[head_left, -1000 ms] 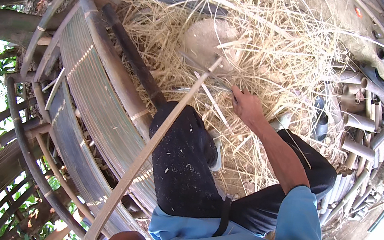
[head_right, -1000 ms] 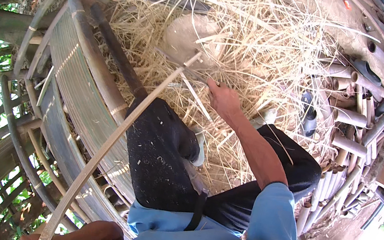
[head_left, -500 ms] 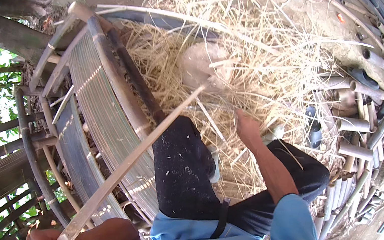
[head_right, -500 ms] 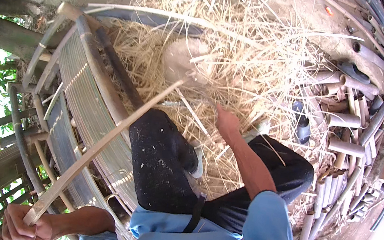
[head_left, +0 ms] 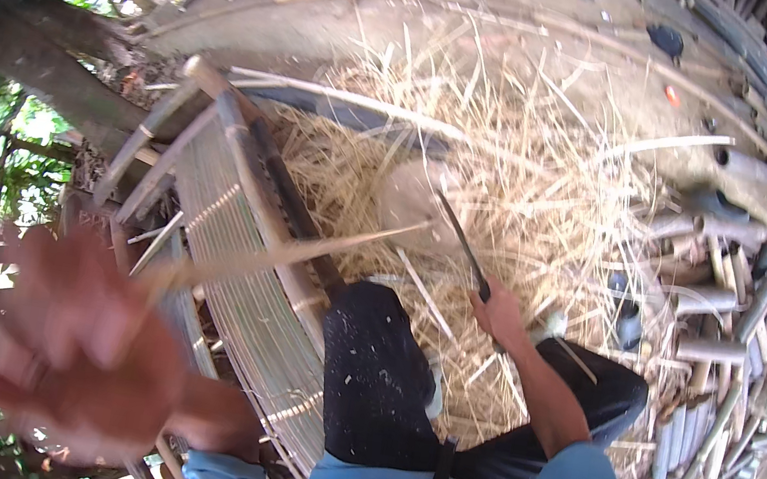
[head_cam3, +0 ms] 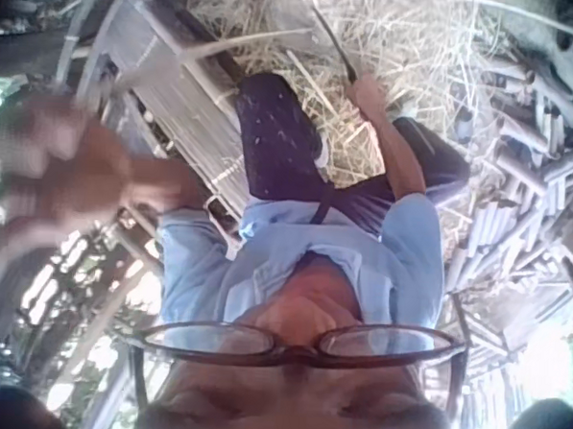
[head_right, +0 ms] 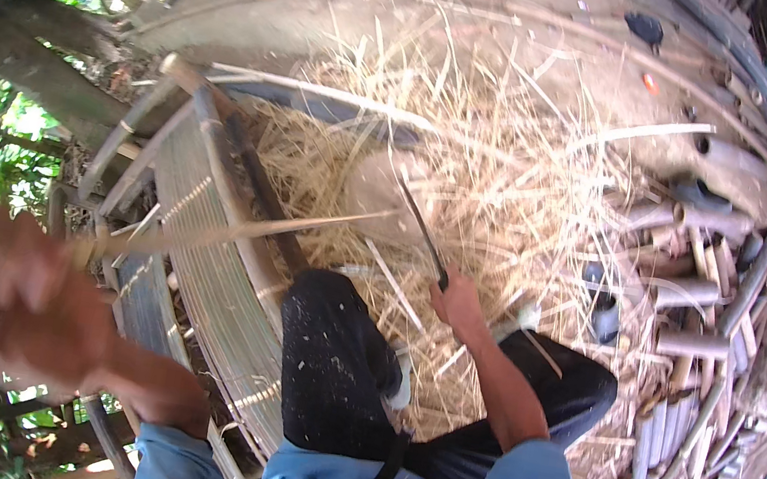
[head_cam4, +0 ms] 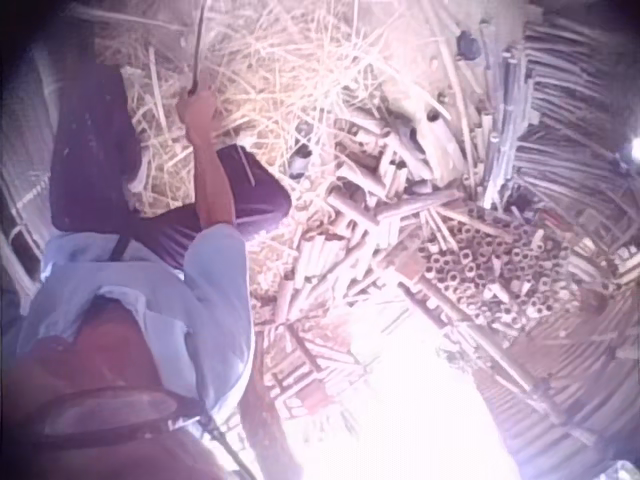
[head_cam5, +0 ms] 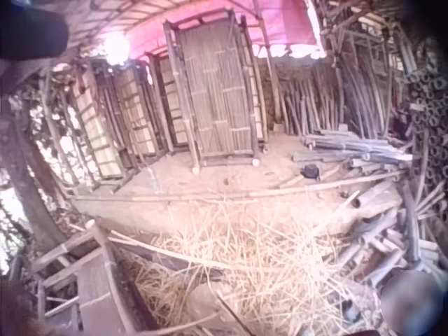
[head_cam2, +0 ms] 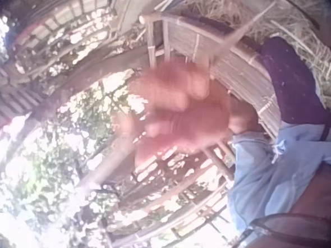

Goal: The person shaves a thin strip of bamboo using a knife, pulling the blade along the length of the wood while seated. The person then handles several strips and a piece of woven bamboo mat.

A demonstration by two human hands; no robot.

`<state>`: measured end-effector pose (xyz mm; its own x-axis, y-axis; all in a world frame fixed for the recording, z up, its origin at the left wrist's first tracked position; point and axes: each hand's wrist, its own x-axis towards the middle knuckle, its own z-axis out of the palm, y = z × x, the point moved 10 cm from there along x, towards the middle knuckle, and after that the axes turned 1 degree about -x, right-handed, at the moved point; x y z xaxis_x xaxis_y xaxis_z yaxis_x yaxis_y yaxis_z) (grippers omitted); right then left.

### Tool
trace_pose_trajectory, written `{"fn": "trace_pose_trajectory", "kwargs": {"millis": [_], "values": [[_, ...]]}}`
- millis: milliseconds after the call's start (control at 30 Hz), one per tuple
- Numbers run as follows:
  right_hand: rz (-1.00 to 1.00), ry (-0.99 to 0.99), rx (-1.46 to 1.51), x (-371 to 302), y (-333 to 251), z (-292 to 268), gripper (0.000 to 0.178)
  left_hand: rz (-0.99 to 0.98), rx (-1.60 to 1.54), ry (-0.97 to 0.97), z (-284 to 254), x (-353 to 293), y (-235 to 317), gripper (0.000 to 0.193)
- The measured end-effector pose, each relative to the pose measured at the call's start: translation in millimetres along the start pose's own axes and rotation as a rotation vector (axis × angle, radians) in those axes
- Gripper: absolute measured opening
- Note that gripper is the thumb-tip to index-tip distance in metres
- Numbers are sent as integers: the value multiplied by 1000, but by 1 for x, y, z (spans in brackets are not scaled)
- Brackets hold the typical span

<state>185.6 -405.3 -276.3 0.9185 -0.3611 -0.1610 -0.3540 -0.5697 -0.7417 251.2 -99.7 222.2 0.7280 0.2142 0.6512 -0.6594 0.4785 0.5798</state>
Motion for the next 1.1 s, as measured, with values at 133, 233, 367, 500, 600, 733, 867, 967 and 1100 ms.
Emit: {"fn": "trace_pose_trajectory", "kwargs": {"millis": [133,233,367,500,600,733,867,967,1100], "values": [[-16,189,121,-15,-34,-50,39,-85,521,-469,24,-27,-151,74],[-27,317,121,-41,-68,-112,35,-491,459,-483,-14,-111,-290,32],[-30,431,101,-63,-69,-142,29,-430,552,-448,-15,-108,-300,19],[-30,271,182,-70,-116,-131,26,-427,469,-433,39,-41,-213,25],[-42,168,212,-70,-140,-64,30,-402,417,-451,47,-6,-171,27],[22,-12,-184,-37,-29,-17,43,-91,110,-323,85,30,-91,30],[-8,172,-30,-100,-29,-20,47,10,204,-201,38,62,-26,36],[-89,281,101,-120,-67,-65,43,50,393,-191,11,76,14,38],[-44,457,205,-122,-108,-142,31,-60,493,-240,-13,45,15,33]]}}
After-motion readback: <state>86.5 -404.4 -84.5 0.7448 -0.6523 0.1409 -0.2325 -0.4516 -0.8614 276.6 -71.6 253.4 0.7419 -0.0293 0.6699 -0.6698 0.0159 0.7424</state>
